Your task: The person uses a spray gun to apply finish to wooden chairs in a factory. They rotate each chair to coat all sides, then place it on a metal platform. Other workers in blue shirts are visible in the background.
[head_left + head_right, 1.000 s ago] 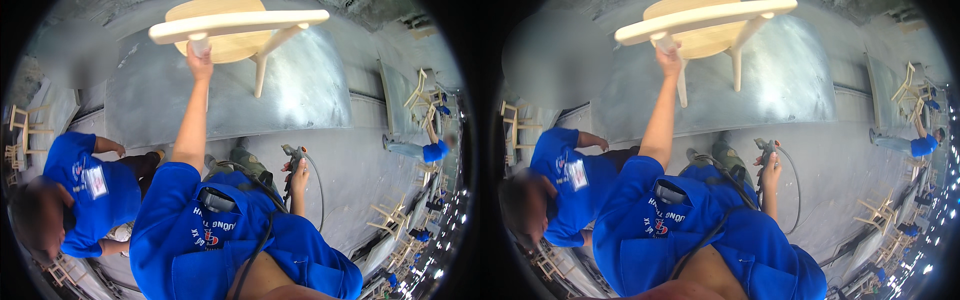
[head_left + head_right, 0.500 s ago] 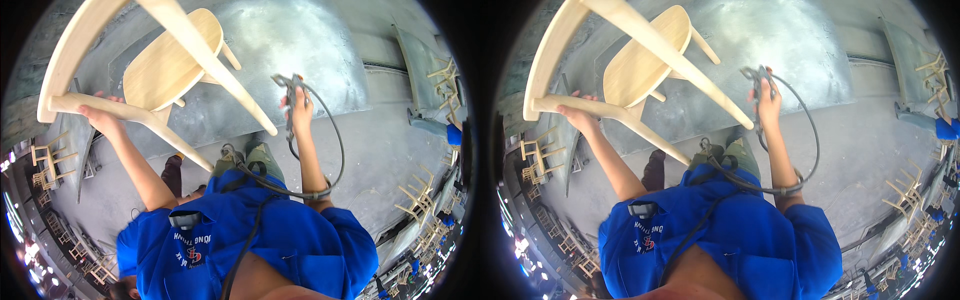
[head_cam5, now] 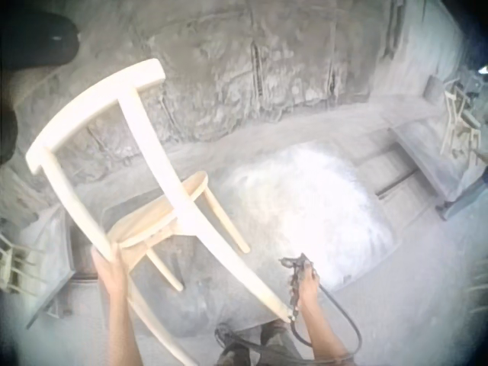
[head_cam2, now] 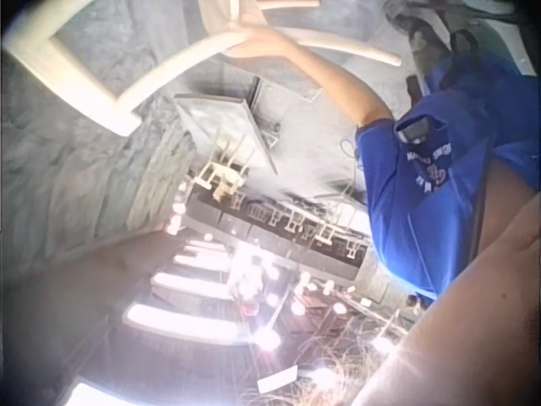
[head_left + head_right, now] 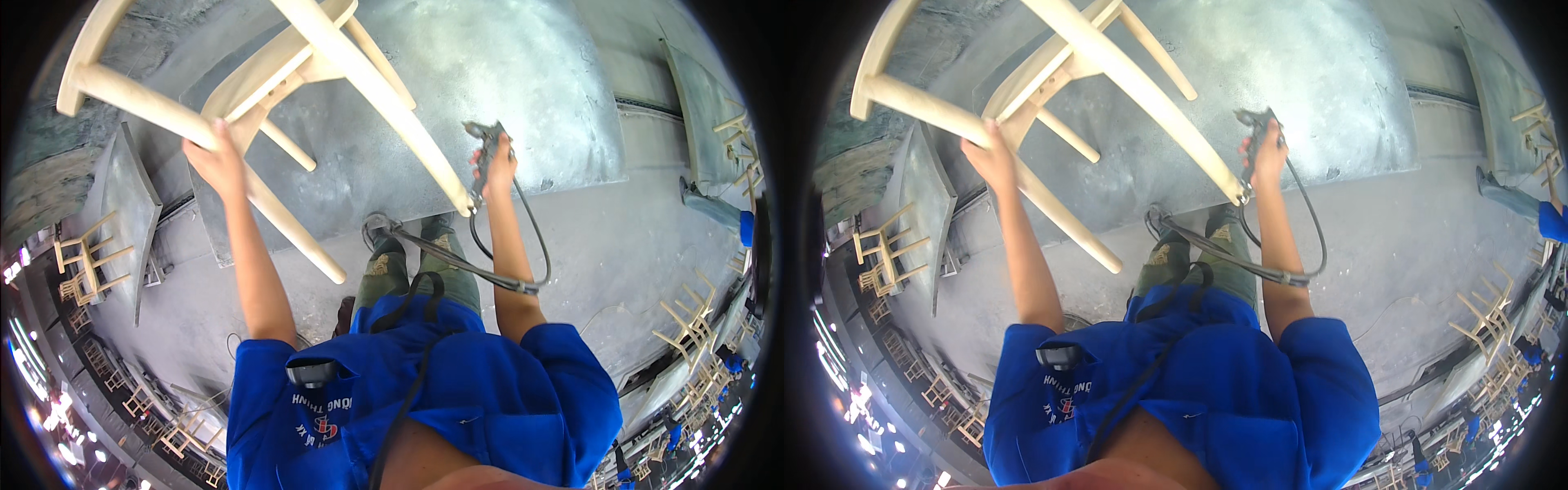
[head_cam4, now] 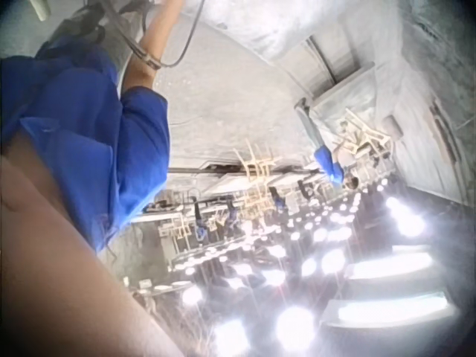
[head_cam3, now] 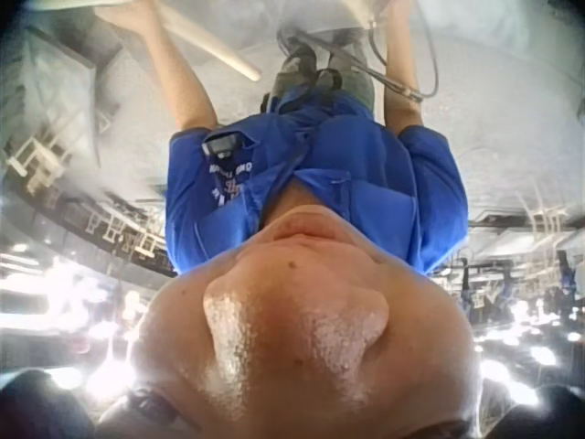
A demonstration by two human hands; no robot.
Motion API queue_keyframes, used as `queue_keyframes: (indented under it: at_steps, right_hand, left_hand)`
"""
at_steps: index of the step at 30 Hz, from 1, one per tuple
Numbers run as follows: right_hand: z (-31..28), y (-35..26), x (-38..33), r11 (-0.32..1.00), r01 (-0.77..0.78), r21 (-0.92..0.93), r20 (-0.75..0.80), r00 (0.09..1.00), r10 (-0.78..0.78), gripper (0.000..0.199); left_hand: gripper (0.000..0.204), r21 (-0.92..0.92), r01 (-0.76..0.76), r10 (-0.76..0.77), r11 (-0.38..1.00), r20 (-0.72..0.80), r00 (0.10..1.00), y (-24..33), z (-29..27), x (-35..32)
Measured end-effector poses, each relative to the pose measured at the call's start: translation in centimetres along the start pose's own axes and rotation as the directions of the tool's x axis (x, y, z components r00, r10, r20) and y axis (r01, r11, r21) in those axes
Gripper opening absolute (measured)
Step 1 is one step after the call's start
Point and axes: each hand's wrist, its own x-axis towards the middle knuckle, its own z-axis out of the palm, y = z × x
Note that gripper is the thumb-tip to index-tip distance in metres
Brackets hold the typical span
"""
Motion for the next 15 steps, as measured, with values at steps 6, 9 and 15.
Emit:
queue_keyframes:
  at_steps: [6,9,15]
  right_hand:
    - [-5.4,7.1,-5.5,0.976,-0.073,-0.207,-0.154,0.987,0.042,0.044]
    - [-3.2,9.9,-7.7,0.937,-0.107,-0.333,-0.061,0.994,0.092,0.045]
    - [12.6,13.1,-10.1,0.943,-0.028,-0.333,0.27,0.955,0.124,0.046]
  left_hand:
    - [0.042,-0.177,0.662,-0.518,0.728,0.491,0.701,-5.8,-4.9,-17.3]
    - [0.031,-0.279,0.766,-0.54,0.58,0.572,0.617,-7.1,-5.6,-17.3]
    - [0.031,-0.27,0.807,-0.54,0.524,0.627,0.561,-7.5,-5.6,-12.0]
